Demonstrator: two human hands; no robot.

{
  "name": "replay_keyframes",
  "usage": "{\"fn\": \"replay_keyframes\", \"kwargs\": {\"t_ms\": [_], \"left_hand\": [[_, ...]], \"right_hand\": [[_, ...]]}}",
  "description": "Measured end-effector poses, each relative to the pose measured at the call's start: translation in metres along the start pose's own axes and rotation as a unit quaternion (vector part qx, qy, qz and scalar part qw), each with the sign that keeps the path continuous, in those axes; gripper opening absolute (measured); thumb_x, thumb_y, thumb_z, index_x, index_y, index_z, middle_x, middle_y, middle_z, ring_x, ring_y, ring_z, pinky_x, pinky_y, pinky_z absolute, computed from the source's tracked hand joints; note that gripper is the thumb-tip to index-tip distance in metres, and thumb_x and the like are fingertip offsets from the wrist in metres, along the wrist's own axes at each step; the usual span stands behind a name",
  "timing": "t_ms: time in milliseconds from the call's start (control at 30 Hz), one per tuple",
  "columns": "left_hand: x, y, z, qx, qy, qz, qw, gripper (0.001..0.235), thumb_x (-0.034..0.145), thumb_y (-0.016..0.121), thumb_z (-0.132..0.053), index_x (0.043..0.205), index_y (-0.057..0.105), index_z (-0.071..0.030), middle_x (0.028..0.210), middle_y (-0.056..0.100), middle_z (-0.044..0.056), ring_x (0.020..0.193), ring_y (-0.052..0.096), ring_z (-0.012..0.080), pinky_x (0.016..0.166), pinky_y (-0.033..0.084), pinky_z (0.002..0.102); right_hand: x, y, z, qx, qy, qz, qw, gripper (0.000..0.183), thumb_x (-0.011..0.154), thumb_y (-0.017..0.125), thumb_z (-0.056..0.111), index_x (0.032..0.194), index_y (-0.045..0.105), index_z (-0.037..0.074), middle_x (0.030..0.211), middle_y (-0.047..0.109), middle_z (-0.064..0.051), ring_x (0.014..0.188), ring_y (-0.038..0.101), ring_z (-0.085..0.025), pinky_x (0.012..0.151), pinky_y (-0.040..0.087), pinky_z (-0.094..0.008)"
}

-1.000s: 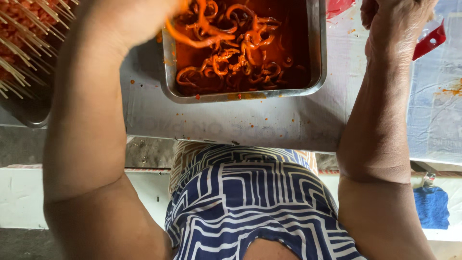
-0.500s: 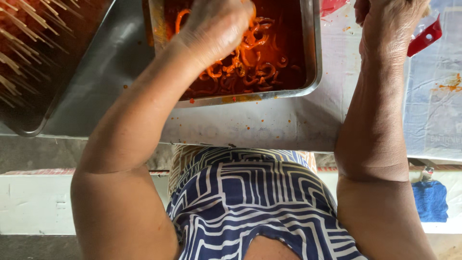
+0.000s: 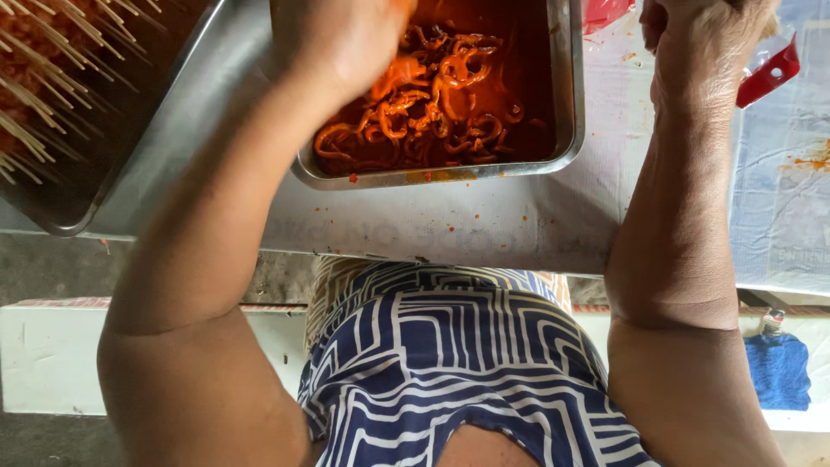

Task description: The person repeatedly picks up wooden skewers and threads red, spiral-cut food from a metal tray onto each skewer. The finished skewers are placed into a second metal tray. The process is continuous and repetitive throughout the clip.

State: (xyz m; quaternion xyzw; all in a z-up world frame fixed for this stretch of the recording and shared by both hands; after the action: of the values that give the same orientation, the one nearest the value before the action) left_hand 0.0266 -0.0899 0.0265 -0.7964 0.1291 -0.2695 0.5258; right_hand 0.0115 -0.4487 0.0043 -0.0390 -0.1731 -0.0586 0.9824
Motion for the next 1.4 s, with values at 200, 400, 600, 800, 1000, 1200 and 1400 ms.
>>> {"fn": "replay_keyframes", "kwargs": {"t_ms": [200, 400, 600, 800, 1000, 1200, 1400], "left_hand": [[-0.036, 0.013, -0.012, 0.009, 0.017, 0.047, 0.999, 0.023, 0.083, 0.074, -0.003, 0.106, 0.076, -0.003, 0.105, 0.070, 0.016, 0.102, 0.067, 0.0340, 0.091, 0.054, 0.046], [-0.033, 0.006, -0.009, -0.004, 0.007, 0.041, 0.999, 0.025, 0.084, 0.075, -0.002, 0.109, 0.077, -0.005, 0.117, 0.067, 0.016, 0.110, 0.062, 0.0360, 0.096, 0.049, 0.048], [-0.025, 0.027, -0.012, 0.096, 0.073, 0.046, 0.992, 0.011, 0.084, 0.074, 0.000, 0.094, 0.074, -0.004, 0.105, 0.069, 0.014, 0.104, 0.068, 0.0320, 0.091, 0.055, 0.045], [-0.015, 0.007, 0.010, -0.003, -0.021, 0.002, 1.000, 0.008, 0.089, 0.070, 0.000, 0.092, 0.073, -0.006, 0.088, 0.071, 0.016, 0.080, 0.070, 0.0291, 0.073, 0.056, 0.043], [-0.004, 0.005, 0.041, -0.622, -0.139, -0.122, 0.761, 0.007, 0.094, 0.074, 0.003, 0.100, 0.073, -0.002, 0.095, 0.073, 0.009, 0.085, 0.072, 0.0200, 0.077, 0.061, 0.035], [0.005, 0.012, 0.038, -0.724, -0.152, -0.186, 0.647, 0.007, 0.093, 0.075, 0.002, 0.100, 0.074, 0.003, 0.095, 0.077, 0.015, 0.083, 0.076, 0.0246, 0.073, 0.063, 0.037], [-0.001, 0.005, 0.025, -0.783, -0.156, -0.187, 0.573, 0.018, 0.092, 0.077, 0.001, 0.109, 0.073, 0.002, 0.098, 0.077, 0.013, 0.081, 0.074, 0.0228, 0.072, 0.061, 0.034]], "right_hand": [[-0.001, 0.005, 0.005, -0.041, -0.012, 0.010, 0.999, 0.028, 0.110, 0.058, -0.001, 0.082, 0.062, -0.001, 0.062, 0.054, -0.006, 0.050, 0.051, -0.013, 0.048, 0.039, -0.027], [-0.003, 0.012, 0.016, -0.030, -0.031, 0.015, 0.999, 0.032, 0.108, 0.059, -0.008, 0.076, 0.059, -0.002, 0.060, 0.053, -0.008, 0.046, 0.047, -0.015, 0.046, 0.035, -0.029], [-0.005, 0.016, 0.013, 0.028, -0.006, 0.017, 0.999, 0.029, 0.103, 0.059, -0.014, 0.077, 0.056, -0.002, 0.062, 0.053, -0.006, 0.046, 0.046, -0.015, 0.047, 0.036, -0.029], [-0.009, 0.024, 0.028, 0.026, -0.005, 0.038, 0.999, 0.026, 0.096, 0.052, -0.013, 0.073, 0.055, -0.004, 0.061, 0.049, -0.008, 0.047, 0.036, -0.015, 0.049, 0.029, -0.030], [-0.017, 0.049, 0.045, 0.032, 0.103, 0.004, 0.994, 0.016, 0.091, 0.055, -0.009, 0.098, 0.070, -0.006, 0.069, 0.054, -0.004, 0.047, 0.038, -0.008, 0.045, 0.025, -0.024], [-0.030, 0.069, 0.046, 0.060, 0.095, 0.068, 0.991, 0.015, 0.095, 0.055, -0.008, 0.102, 0.068, -0.005, 0.076, 0.061, -0.004, 0.059, 0.048, -0.008, 0.053, 0.037, -0.025], [-0.043, 0.084, 0.055, -0.083, 0.110, 0.067, 0.988, 0.011, 0.098, 0.061, -0.004, 0.102, 0.071, -0.003, 0.077, 0.061, -0.001, 0.064, 0.051, -0.006, 0.058, 0.041, -0.022]]}}
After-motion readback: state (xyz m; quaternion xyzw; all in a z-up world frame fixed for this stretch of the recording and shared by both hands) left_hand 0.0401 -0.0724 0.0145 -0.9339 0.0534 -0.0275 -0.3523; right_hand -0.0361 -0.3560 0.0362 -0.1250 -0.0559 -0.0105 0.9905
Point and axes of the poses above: each hand's wrist, its own x-axis towards the middle knuckle, its own y-axis out of the palm, z = x × y, the point moved 3 cm from there along x, towards the middle knuckle
